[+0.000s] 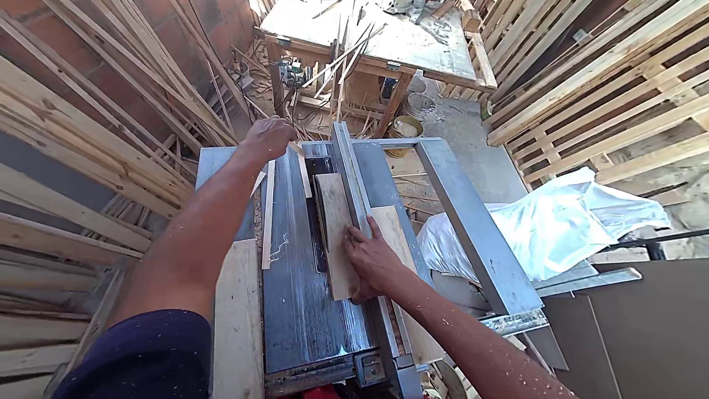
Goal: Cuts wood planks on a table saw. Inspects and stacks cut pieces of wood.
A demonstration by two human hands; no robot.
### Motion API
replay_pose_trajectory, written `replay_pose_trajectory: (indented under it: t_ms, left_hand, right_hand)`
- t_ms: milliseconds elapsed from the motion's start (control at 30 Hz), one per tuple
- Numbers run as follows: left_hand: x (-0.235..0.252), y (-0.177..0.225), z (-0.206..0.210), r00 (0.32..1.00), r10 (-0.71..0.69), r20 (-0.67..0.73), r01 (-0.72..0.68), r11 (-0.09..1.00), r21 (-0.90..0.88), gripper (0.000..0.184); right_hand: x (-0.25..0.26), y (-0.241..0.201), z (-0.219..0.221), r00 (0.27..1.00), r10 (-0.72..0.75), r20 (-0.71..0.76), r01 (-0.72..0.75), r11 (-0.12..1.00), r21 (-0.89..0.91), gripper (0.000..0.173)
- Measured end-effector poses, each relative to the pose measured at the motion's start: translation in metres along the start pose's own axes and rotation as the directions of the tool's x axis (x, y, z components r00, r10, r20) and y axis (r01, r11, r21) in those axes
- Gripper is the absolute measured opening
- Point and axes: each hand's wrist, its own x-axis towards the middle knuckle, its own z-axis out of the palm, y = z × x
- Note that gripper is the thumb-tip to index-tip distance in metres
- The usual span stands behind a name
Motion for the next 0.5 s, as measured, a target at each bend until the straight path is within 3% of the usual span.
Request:
replay_pose_trajectory:
  t_ms: [133, 233, 367, 433, 500]
  left_hand:
    - [-0.047, -0.008, -0.02, 0.997, -0.008, 0.071, -0.001, 0.992, 0.127, 0.018]
    - [-0.088, -0.01, -0.025, 0.983, -0.156, 0.098, 0.144, 0.982, 0.119, 0.016]
    - [-0.121, 0.012, -0.028, 0.851, -0.523, 0.052, 0.525, 0.842, -0.127, 0.038]
    - [-0.12, 0.023, -0.01, 0.783, -0.62, 0.052, 0.603, 0.737, -0.306, 0.048]
    - [-0.113, 0.032, 0.018, 0.747, -0.661, 0.078, 0.632, 0.668, -0.393, 0.04]
  right_hand:
    - [0.005, 0.002, -0.007, 0.999, -0.002, -0.039, 0.0, 0.999, -0.043, 0.126]
    - [0.009, 0.005, -0.01, 0.996, -0.018, -0.09, 0.013, 0.998, -0.055, 0.119]
    - [0.015, 0.011, -0.015, 0.99, -0.041, -0.134, 0.028, 0.995, -0.098, 0.121]
    - [0.019, 0.013, -0.015, 0.989, -0.036, -0.144, 0.021, 0.995, -0.102, 0.123]
    - [0.021, 0.016, -0.016, 0.991, -0.026, -0.134, 0.014, 0.996, -0.086, 0.127]
